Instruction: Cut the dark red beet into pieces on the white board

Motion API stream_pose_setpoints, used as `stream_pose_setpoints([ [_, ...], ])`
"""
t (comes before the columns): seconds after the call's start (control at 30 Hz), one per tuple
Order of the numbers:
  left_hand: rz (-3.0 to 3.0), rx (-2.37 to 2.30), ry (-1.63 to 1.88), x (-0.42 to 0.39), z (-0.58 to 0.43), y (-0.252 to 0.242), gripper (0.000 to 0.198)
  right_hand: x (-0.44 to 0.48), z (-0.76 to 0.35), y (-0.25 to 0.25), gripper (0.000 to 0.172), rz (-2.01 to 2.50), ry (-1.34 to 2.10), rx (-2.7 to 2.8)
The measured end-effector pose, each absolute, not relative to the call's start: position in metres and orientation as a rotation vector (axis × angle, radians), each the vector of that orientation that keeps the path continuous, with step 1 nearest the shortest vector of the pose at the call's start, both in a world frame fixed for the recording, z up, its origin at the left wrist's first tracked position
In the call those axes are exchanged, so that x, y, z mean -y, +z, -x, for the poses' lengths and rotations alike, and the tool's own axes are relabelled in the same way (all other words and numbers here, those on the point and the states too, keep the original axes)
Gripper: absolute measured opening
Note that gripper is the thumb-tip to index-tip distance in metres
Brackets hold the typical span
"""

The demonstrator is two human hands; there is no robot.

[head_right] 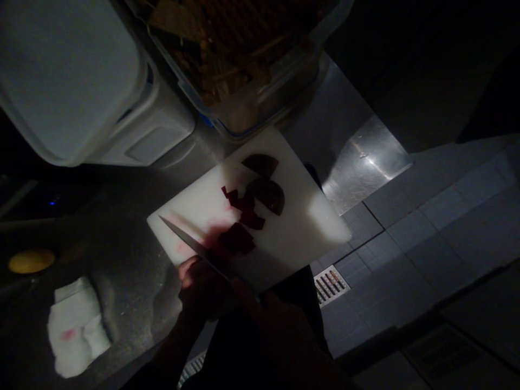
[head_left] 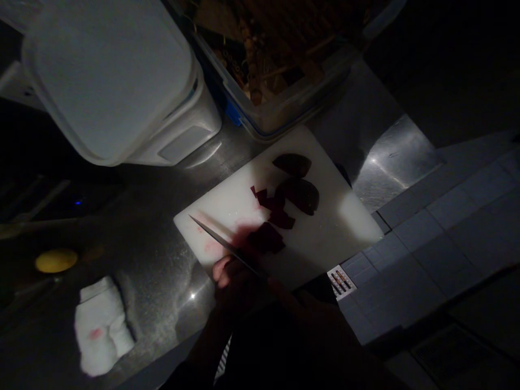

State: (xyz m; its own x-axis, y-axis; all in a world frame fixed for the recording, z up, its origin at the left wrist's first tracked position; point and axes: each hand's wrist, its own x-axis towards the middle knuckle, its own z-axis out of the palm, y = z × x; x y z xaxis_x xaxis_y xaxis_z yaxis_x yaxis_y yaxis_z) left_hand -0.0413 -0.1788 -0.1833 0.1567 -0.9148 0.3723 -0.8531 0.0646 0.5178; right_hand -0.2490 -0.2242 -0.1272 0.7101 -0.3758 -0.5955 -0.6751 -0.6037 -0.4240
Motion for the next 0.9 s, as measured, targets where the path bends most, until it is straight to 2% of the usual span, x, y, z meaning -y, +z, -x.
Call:
stream_pose_setpoints([
  [0.13, -1.769, 1.693, -0.048, 0.1765, 0.0408, -0.1848, 0.007, 0.2224, 0.2492, -0.1280, 0.105, 2.280, 0.601, -0.820],
  [0.9, -1.797, 1.667, -0.078, 0.1723, 0.0437, -0.1884, 0.007, 0.2241, 0.2531, -0.1319, 0.102, 2.203, 0.593, -0.814],
])
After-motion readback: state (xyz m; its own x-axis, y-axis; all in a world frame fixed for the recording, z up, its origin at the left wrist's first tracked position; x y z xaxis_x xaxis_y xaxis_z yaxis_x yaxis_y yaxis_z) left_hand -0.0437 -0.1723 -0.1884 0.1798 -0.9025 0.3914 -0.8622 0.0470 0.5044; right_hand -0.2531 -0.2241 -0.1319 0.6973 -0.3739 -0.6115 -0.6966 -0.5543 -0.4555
